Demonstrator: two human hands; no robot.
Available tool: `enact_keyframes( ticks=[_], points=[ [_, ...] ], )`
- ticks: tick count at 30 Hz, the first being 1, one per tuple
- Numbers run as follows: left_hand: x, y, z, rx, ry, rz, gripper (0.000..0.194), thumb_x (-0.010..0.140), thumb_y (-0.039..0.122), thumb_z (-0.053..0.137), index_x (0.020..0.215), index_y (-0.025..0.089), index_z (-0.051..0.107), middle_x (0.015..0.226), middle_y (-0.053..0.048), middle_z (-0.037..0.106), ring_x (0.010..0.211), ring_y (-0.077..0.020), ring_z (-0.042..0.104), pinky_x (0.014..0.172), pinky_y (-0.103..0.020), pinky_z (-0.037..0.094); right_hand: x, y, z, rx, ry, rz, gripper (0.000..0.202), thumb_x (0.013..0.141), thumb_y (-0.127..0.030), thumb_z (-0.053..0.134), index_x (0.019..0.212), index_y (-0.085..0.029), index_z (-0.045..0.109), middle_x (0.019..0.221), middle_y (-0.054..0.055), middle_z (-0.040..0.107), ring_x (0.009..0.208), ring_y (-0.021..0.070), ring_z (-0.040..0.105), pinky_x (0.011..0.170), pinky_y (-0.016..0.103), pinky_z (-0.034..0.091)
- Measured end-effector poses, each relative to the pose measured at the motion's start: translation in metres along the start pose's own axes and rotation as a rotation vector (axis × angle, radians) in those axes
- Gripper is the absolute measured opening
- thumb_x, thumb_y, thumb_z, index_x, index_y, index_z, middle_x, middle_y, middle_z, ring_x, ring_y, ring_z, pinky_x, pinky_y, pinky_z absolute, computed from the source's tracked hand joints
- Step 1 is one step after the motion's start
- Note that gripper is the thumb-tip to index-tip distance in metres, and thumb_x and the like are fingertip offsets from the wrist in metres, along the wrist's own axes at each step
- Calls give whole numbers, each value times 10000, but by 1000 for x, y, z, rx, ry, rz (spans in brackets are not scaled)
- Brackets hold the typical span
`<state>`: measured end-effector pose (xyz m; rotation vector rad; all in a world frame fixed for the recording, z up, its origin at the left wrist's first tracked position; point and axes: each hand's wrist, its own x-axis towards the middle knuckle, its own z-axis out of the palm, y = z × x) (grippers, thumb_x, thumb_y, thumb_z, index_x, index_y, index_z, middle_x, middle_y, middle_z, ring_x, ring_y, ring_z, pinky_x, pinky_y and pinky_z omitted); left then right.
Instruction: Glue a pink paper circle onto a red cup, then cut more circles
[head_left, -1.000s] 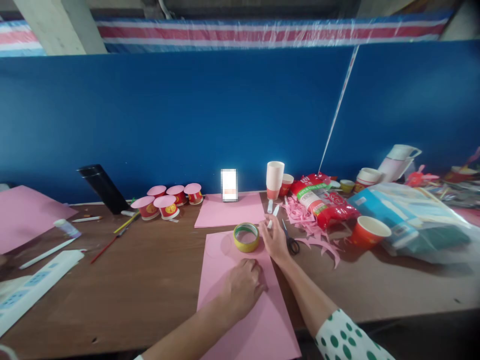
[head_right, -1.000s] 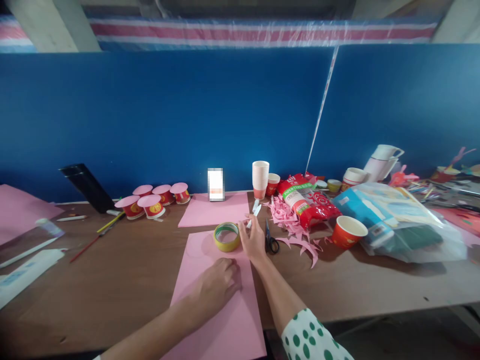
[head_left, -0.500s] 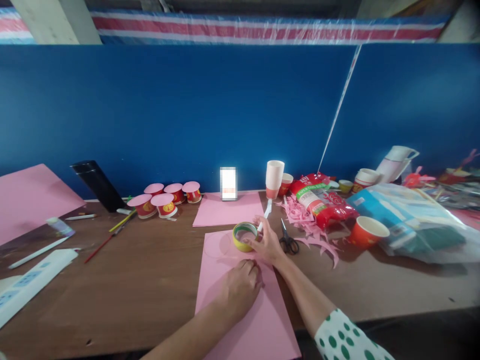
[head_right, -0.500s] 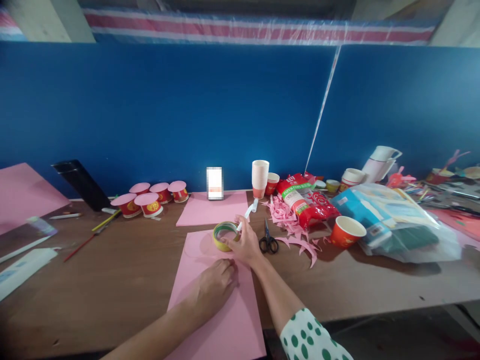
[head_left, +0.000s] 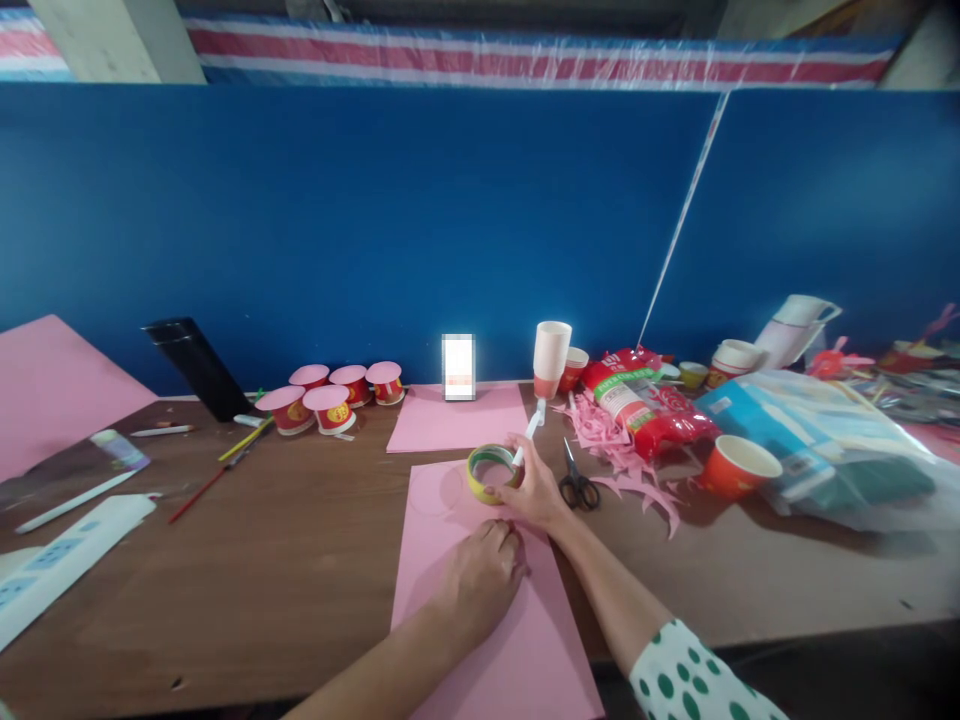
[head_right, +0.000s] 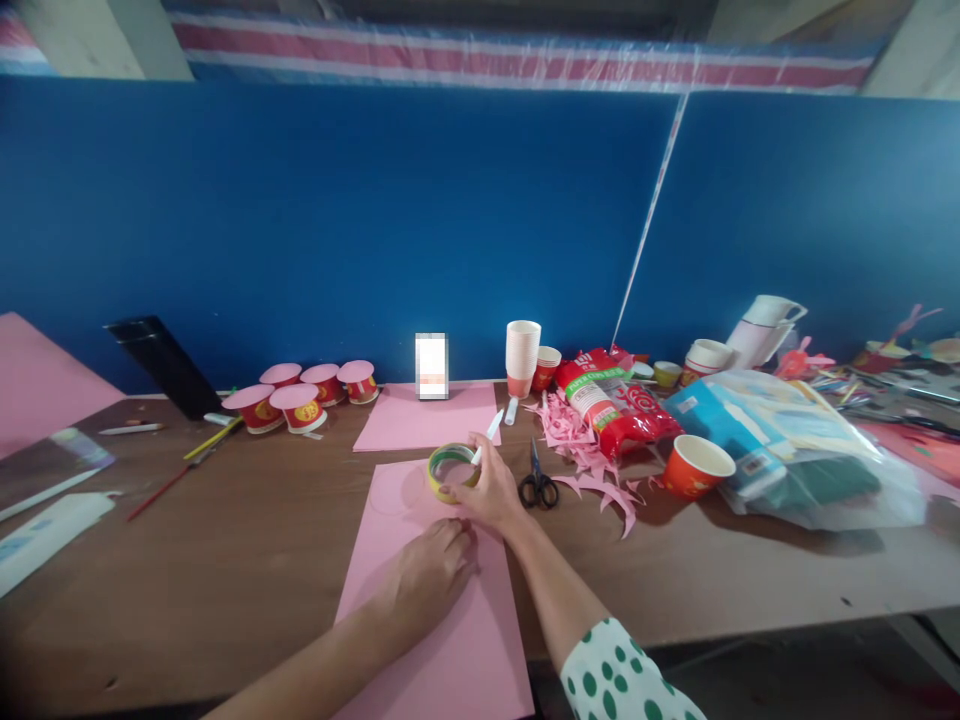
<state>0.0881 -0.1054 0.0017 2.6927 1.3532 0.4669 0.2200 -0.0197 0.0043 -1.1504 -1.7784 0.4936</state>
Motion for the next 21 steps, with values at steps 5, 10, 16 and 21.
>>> enact_keyframes(
  ticks=[5, 10, 16, 21],
  points=[
    [0, -1, 1, -8, -9, -9, 167, 824, 210, 461, 942, 138, 555, 929, -82, 586, 936, -211, 519, 806, -358, 464, -1, 0, 0, -7, -9, 0, 739, 601, -382, 703, 1228, -215, 348, 1171, 75, 515, 1051, 241, 501, 883, 370, 407],
    [1, 1, -3, 3, -26, 13, 165, 827, 211, 456, 930, 133, 559, 934, -82, 591, 937, -214, 518, 812, -363, 462, -1, 1, 0, -12, -6, 2, 725, 597, -347, 708, 1217, -212, 358, 1176, 77, 513, 1041, 239, 506, 876, 365, 410],
    [1, 3, -7, 3, -26, 7, 180, 840, 199, 424, 939, 137, 561, 920, -82, 595, 940, -211, 522, 805, -362, 471, 0, 1, -1, 7, -19, 6, 730, 613, -346, 693, 1236, -204, 340, 1167, 84, 525, 1026, 238, 520, 866, 363, 417],
    [1, 2, -5, 0, -19, -8, 180, 833, 203, 439, 956, 139, 553, 953, -84, 589, 946, -210, 524, 810, -367, 472, 0, -1, -2, 16, -15, 4, 721, 604, -331, 690, 1230, -197, 359, 1163, 81, 530, 1003, 231, 530, 854, 352, 424]
  ],
)
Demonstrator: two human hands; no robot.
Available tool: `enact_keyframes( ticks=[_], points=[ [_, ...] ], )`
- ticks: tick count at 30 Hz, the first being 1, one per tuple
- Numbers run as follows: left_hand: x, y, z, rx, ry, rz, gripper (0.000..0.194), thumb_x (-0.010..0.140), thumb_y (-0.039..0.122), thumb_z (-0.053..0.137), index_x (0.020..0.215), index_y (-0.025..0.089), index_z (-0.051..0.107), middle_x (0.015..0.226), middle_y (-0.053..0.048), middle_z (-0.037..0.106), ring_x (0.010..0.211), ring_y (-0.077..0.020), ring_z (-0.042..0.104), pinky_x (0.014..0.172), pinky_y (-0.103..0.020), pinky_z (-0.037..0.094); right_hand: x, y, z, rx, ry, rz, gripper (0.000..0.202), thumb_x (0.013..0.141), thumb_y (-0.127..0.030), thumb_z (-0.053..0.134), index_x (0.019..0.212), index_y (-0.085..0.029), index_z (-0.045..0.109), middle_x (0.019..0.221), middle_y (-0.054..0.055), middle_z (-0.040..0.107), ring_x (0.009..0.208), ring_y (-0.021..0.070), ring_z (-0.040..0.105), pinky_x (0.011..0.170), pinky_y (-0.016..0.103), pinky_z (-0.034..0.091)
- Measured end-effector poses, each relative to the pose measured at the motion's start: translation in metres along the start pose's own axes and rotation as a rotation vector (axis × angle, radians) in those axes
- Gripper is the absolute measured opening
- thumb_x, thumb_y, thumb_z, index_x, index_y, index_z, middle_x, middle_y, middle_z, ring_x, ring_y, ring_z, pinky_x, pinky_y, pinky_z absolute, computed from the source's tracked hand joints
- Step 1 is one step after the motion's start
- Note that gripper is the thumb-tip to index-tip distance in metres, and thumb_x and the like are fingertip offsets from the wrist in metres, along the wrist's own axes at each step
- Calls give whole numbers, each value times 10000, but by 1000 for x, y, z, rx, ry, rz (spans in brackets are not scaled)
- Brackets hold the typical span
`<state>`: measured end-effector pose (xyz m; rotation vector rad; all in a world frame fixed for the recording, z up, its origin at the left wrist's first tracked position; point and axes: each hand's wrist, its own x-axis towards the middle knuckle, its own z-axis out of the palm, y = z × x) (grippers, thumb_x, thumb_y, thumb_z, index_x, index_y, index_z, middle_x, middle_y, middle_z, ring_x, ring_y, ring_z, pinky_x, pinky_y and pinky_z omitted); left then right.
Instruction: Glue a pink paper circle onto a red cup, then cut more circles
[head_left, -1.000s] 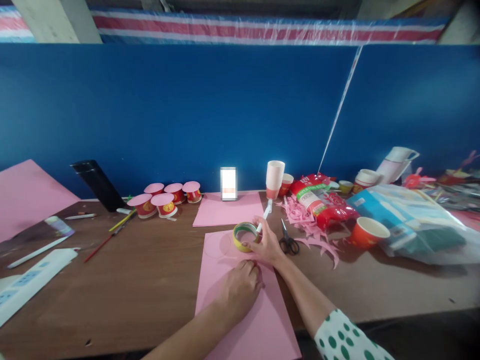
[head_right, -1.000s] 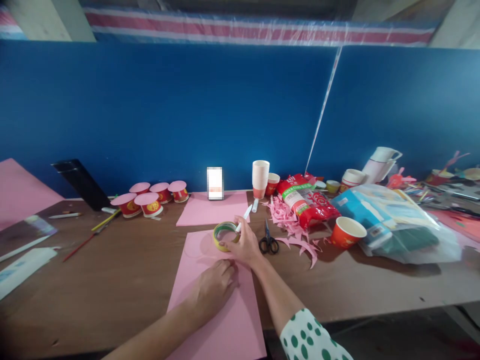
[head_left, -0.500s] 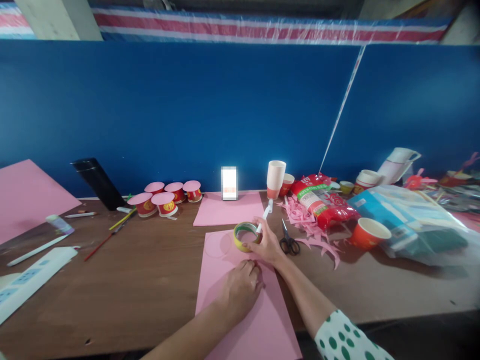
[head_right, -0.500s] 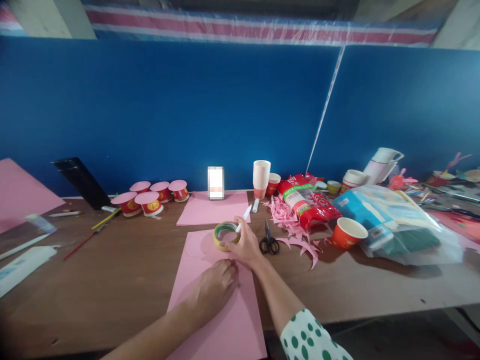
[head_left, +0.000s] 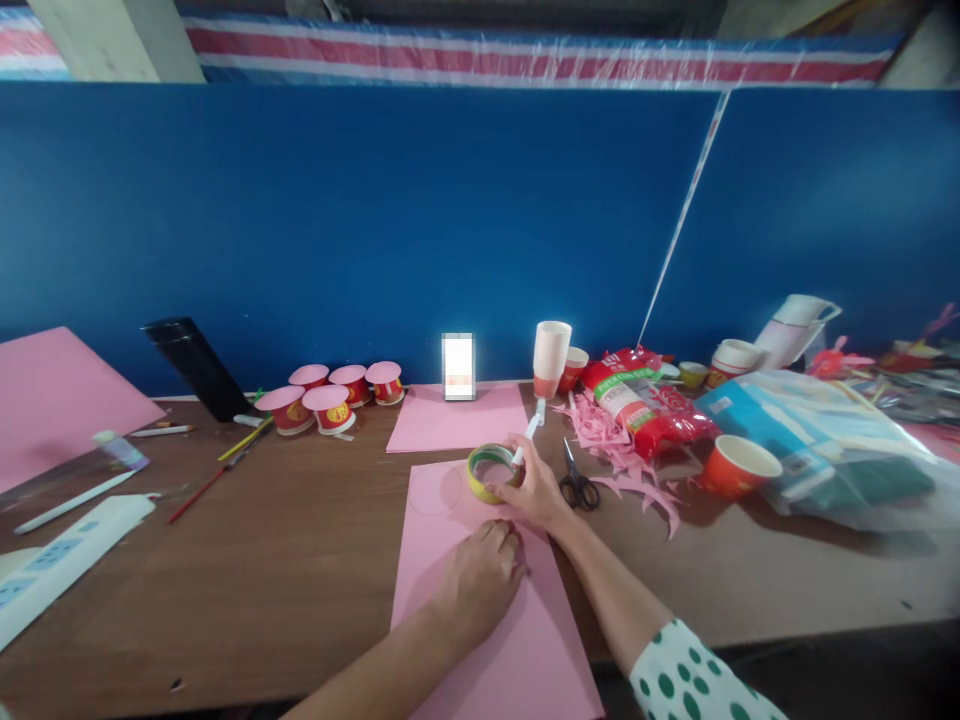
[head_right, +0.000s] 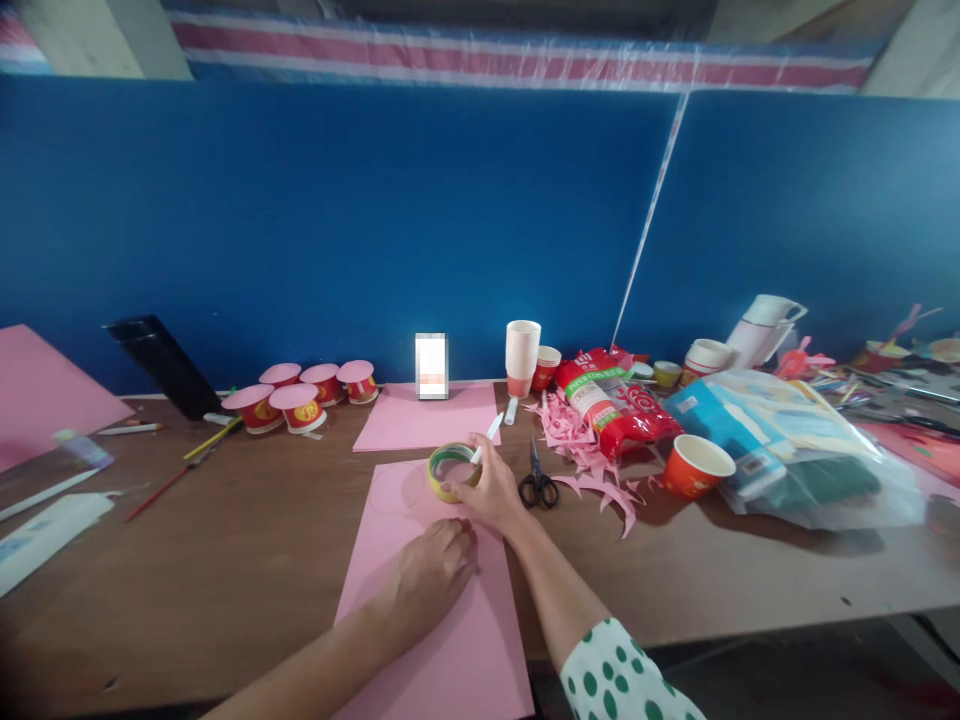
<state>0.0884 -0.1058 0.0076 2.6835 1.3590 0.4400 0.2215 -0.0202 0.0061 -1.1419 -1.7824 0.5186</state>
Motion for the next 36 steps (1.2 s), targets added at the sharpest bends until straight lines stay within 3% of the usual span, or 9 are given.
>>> enact_keyframes(
  ticks=[9, 13, 19, 29, 36],
  points=[
    [-4, -2, 6, -6, 38, 50, 170, 818, 167, 447, 966, 150, 529, 958, -77, 575, 960, -209, 505, 824, -353, 448, 0, 0, 0, -4, 0, -7, 706, 602, -350, 702, 1215, -212, 380, 1164, 77, 527, 1027, 240, 519, 865, 370, 428],
    [-3, -8, -9, -32, 90, 78, 151, 809, 186, 446, 938, 177, 525, 956, -67, 555, 906, -203, 507, 764, -336, 447, 1, -3, -3, 80, 31, 45, 610, 706, -362, 618, 1237, -221, 355, 1174, 85, 521, 1036, 219, 527, 829, 339, 466],
    [18, -27, -30, 35, 261, -45, 150, 825, 248, 439, 929, 201, 538, 920, -53, 553, 915, -213, 493, 793, -368, 409, 4, -3, -4, 178, 177, 88, 492, 783, -340, 537, 1221, -199, 363, 1126, 107, 553, 1053, 208, 530, 838, 334, 463],
    [40, -39, -17, 89, 242, -40, 179, 824, 219, 435, 955, 195, 555, 914, -58, 597, 883, -203, 518, 778, -349, 406, 7, 9, -1, 275, 275, 173, 441, 831, -368, 476, 1220, -204, 350, 1067, 105, 566, 925, 201, 595, 784, 346, 490],
    [40, -43, -14, 136, 217, -63, 217, 834, 158, 360, 805, 194, 572, 741, -34, 585, 761, -187, 540, 723, -325, 403, 7, 7, -2, 267, 261, 169, 444, 835, -371, 464, 1232, -207, 348, 1034, 95, 581, 891, 199, 608, 762, 341, 502]
  ],
)
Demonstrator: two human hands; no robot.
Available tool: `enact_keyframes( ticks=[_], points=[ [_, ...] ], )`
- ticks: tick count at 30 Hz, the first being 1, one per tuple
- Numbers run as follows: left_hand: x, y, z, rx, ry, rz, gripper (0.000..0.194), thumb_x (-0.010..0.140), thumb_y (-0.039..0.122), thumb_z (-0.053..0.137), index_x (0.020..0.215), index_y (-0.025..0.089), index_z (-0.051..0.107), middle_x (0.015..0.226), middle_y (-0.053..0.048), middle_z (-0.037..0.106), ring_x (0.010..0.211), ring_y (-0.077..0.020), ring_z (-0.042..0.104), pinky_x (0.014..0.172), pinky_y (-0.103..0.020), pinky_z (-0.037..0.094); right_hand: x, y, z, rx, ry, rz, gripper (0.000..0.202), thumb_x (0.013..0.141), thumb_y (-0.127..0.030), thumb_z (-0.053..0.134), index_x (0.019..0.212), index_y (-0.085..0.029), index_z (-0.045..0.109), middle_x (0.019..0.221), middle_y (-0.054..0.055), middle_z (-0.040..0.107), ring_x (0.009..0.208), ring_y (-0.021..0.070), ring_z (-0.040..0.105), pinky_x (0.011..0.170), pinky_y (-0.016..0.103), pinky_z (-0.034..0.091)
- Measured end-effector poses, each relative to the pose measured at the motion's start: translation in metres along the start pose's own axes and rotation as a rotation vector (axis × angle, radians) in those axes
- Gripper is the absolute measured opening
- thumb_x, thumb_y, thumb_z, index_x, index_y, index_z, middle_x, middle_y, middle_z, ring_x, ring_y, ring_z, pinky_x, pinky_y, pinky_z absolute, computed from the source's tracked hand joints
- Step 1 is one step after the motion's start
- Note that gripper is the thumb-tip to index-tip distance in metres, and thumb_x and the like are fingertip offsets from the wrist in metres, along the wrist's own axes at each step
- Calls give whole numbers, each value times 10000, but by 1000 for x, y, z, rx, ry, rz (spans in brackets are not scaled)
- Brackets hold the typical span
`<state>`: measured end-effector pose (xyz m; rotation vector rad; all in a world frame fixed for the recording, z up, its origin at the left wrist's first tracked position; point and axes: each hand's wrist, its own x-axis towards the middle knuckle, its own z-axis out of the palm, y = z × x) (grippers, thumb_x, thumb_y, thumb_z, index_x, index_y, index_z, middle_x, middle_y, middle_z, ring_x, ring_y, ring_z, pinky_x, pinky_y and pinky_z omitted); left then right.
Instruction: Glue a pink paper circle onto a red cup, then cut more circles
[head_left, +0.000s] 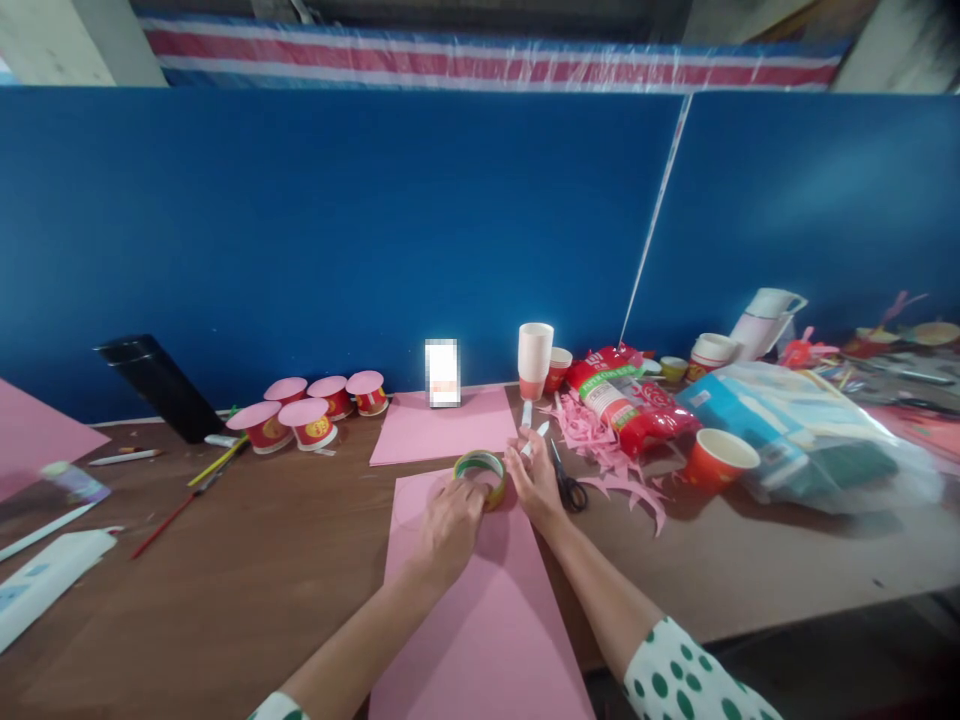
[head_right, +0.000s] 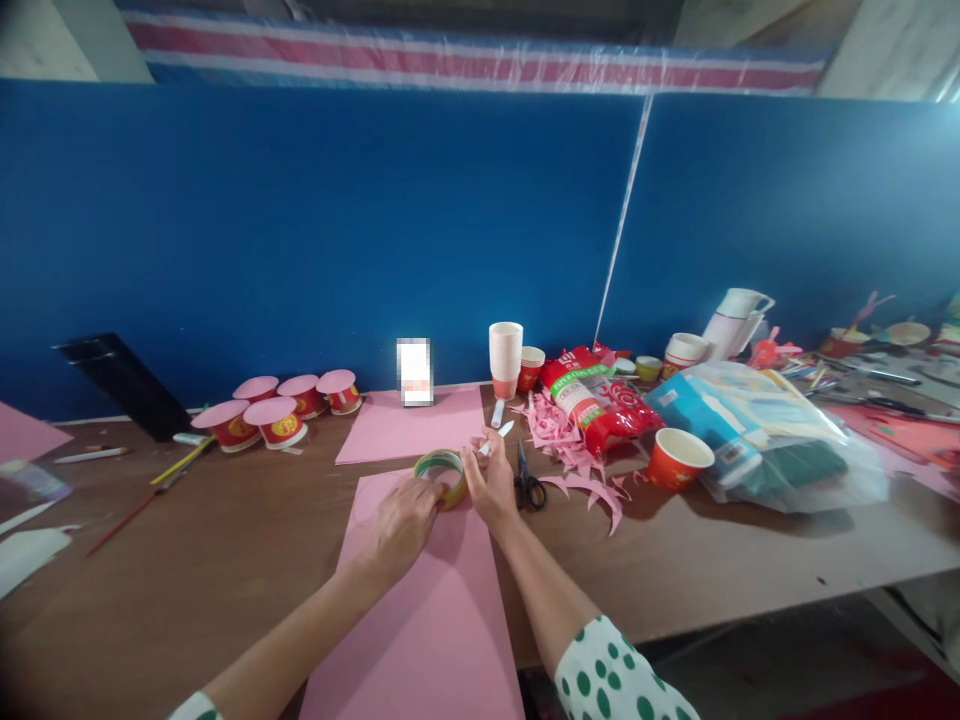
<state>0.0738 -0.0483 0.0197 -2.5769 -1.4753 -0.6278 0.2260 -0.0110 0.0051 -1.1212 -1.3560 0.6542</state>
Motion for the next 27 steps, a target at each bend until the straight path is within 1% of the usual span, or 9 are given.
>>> enact_keyframes(
  ticks=[8, 14, 17, 19, 21, 25, 27],
  points=[
    [0, 1, -5, -1, -20, 5, 201, 820, 161, 372, 822, 188, 571, 743, -24, 586, 750, -194, 540, 694, -326, 396, -1, -1, 0, 7, 4, 13, 434, 840, -369, 456, 1230, -214, 347, 1042, 93, 574, 904, 198, 603, 753, 332, 503],
    [0, -2, -2, -19, -15, 11, 227, 830, 154, 351, 816, 191, 574, 742, -24, 592, 744, -180, 545, 709, -321, 406, 0, 0, 0, 4, 14, -6, 438, 835, -364, 463, 1229, -205, 352, 1021, 87, 578, 872, 189, 604, 746, 333, 499],
    [-1, 1, -2, -27, 38, 18, 213, 834, 166, 371, 897, 193, 573, 871, -46, 602, 847, -191, 542, 759, -340, 415, 0, 1, 1, 3, 21, -9, 436, 835, -365, 462, 1226, -205, 355, 1016, 84, 579, 880, 188, 600, 742, 327, 498],
    [-3, 6, -5, -44, 71, 42, 221, 830, 186, 403, 991, 205, 553, 1007, -61, 584, 972, -209, 512, 818, -367, 406, 0, 2, 1, 3, 23, -1, 432, 833, -368, 464, 1223, -213, 358, 1018, 82, 580, 877, 187, 600, 738, 326, 498],
    [-3, 11, -10, -62, 84, 51, 268, 820, 208, 438, 1077, 216, 515, 1097, -72, 555, 1064, -228, 468, 867, -395, 387, 0, 2, 2, 4, 31, 14, 429, 829, -372, 470, 1216, -221, 364, 1024, 79, 581, 870, 187, 603, 740, 329, 498],
    [-2, 17, -17, -56, 99, 6, 328, 809, 222, 467, 1136, 216, 478, 1137, -86, 538, 1084, -249, 455, 897, -433, 368, -1, 0, 2, 9, 44, 24, 434, 826, -371, 472, 1218, -214, 368, 1038, 86, 578, 894, 200, 598, 758, 343, 497],
    [-1, 19, -17, -55, 95, 34, 309, 812, 217, 464, 1119, 203, 492, 1126, -90, 545, 1076, -253, 463, 905, -435, 365, -1, -3, 1, 5, 40, 13, 440, 828, -362, 470, 1226, -211, 359, 1038, 91, 577, 908, 204, 594, 764, 345, 498]
  ],
)
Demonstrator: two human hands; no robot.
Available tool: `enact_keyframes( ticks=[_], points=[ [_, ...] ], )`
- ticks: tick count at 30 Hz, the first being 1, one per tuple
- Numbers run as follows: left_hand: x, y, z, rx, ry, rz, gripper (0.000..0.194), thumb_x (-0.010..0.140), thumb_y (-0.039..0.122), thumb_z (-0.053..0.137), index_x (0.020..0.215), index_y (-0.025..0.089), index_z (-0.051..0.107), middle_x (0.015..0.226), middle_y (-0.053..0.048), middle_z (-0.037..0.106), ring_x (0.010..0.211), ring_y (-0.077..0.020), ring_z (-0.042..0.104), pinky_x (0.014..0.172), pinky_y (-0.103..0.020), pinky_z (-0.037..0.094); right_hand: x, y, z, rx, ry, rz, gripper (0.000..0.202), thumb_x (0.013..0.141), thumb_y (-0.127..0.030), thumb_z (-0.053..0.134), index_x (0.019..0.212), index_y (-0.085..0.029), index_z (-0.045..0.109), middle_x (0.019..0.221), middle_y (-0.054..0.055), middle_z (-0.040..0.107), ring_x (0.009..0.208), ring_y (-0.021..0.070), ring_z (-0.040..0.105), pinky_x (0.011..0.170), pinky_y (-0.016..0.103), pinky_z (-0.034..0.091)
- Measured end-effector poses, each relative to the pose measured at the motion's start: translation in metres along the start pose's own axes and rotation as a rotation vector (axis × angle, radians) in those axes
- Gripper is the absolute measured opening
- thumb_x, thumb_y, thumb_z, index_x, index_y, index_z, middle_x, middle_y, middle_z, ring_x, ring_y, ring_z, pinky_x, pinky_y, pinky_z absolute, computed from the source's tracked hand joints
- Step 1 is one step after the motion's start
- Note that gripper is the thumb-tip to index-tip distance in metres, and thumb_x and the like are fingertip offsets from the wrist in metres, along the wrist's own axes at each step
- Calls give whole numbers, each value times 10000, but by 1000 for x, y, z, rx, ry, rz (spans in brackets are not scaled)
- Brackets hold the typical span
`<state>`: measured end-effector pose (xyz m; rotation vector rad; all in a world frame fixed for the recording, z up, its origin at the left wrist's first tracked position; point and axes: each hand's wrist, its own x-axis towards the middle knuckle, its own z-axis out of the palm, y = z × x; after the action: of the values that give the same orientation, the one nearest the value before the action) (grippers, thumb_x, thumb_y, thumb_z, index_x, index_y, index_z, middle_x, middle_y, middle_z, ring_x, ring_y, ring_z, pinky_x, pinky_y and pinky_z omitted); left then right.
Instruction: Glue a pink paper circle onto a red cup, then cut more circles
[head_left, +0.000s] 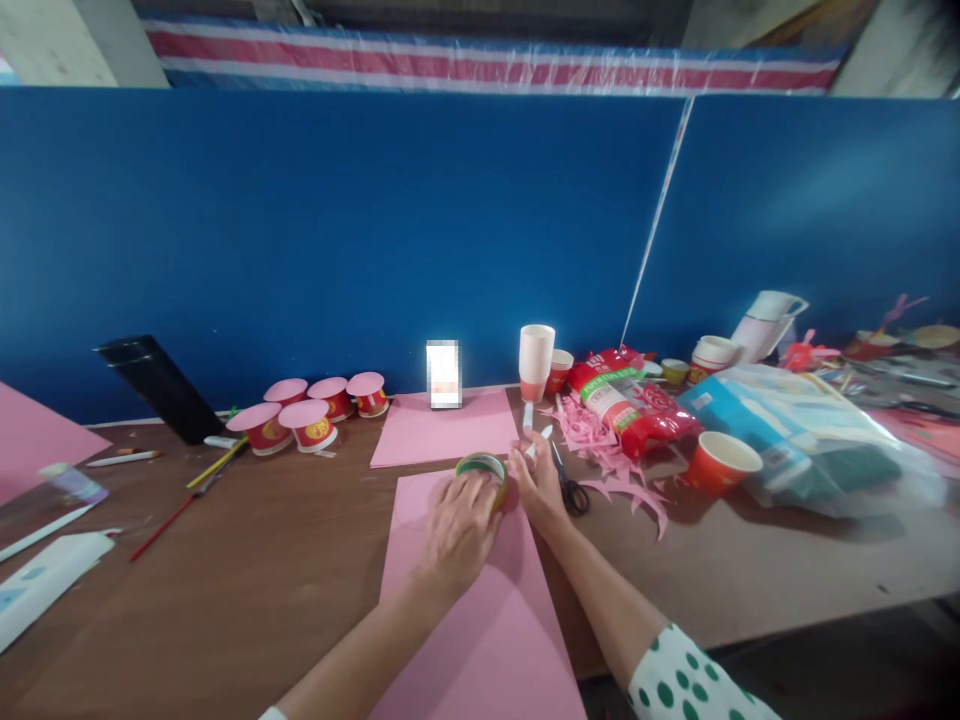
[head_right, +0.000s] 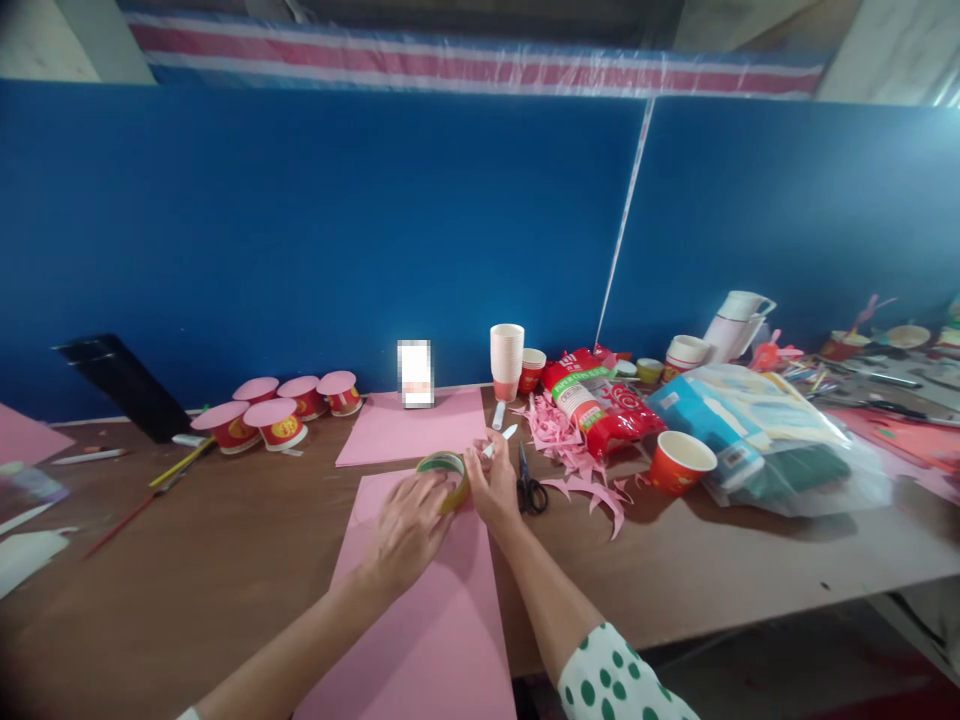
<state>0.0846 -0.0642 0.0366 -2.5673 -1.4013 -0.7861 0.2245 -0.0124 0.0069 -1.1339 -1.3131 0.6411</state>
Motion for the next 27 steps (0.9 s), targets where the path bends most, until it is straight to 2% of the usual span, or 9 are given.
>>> enact_keyframes(
  ticks=[3, 7, 14, 17, 21, 23, 25, 27],
  points=[
    [0, 5, 7, -6, 0, 78, 298, 820, 193, 450, 1112, 160, 501, 1143, -112, 539, 1107, -255, 450, 939, -434, 349, 0, -3, -1, -21, 12, -14, 409, 836, -333, 461, 1212, -201, 368, 1031, 100, 580, 892, 201, 600, 755, 337, 500],
    [-2, 10, 23, 46, 41, 82, 315, 829, 119, 405, 1129, 104, 500, 1120, -133, 564, 1098, -252, 470, 952, -432, 351, 2, -1, -5, -77, 60, -70, 337, 863, -287, 406, 1180, -172, 407, 1003, 117, 600, 896, 205, 599, 788, 345, 475],
    [-13, 1, 50, 123, 180, 157, 284, 838, 141, 404, 1078, 90, 547, 1157, -141, 556, 1155, -261, 433, 972, -436, 335, 0, -1, -8, -160, 84, -122, 334, 895, -295, 337, 1193, -166, 414, 934, 88, 631, 873, 196, 596, 817, 367, 442],
    [-17, 0, 56, 136, 212, 171, 311, 837, 161, 415, 1121, 94, 524, 1183, -123, 549, 1164, -246, 429, 978, -411, 331, -3, -10, -8, -189, 77, -149, 282, 888, -301, 373, 1096, -159, 500, 842, 60, 632, 794, 176, 595, 775, 330, 450],
    [-19, 3, 56, 108, 162, 128, 342, 831, 191, 425, 1151, 101, 504, 1209, -108, 538, 1155, -235, 437, 989, -387, 325, 0, -36, -8, -236, 102, -156, 261, 877, -327, 402, 892, -152, 595, 763, 53, 625, 691, 160, 581, 687, 288, 461],
    [-19, 4, 55, 71, 129, 79, 359, 823, 181, 424, 1166, 103, 491, 1203, -99, 542, 1148, -225, 441, 994, -374, 324, 4, -53, -3, -258, 17, -200, 261, 873, -333, 412, 929, -154, 594, 768, 53, 623, 699, 164, 579, 663, 274, 458],
    [-19, 5, 55, 34, 112, 45, 360, 814, 167, 420, 1162, 106, 493, 1181, -93, 556, 1136, -217, 450, 997, -371, 326, 10, -70, 6, -293, -137, -256, 252, 873, -327, 418, 906, -153, 597, 829, 61, 622, 726, 160, 581, 665, 253, 450],
    [-18, 5, 57, -2, 106, 31, 346, 805, 164, 421, 1136, 119, 513, 1147, -90, 573, 1112, -216, 467, 990, -382, 334, 16, -82, 19, -353, -305, -303, 256, 884, -325, 397, 857, -159, 590, 781, 43, 618, 676, 142, 572, 636, 232, 437]
  ],
)
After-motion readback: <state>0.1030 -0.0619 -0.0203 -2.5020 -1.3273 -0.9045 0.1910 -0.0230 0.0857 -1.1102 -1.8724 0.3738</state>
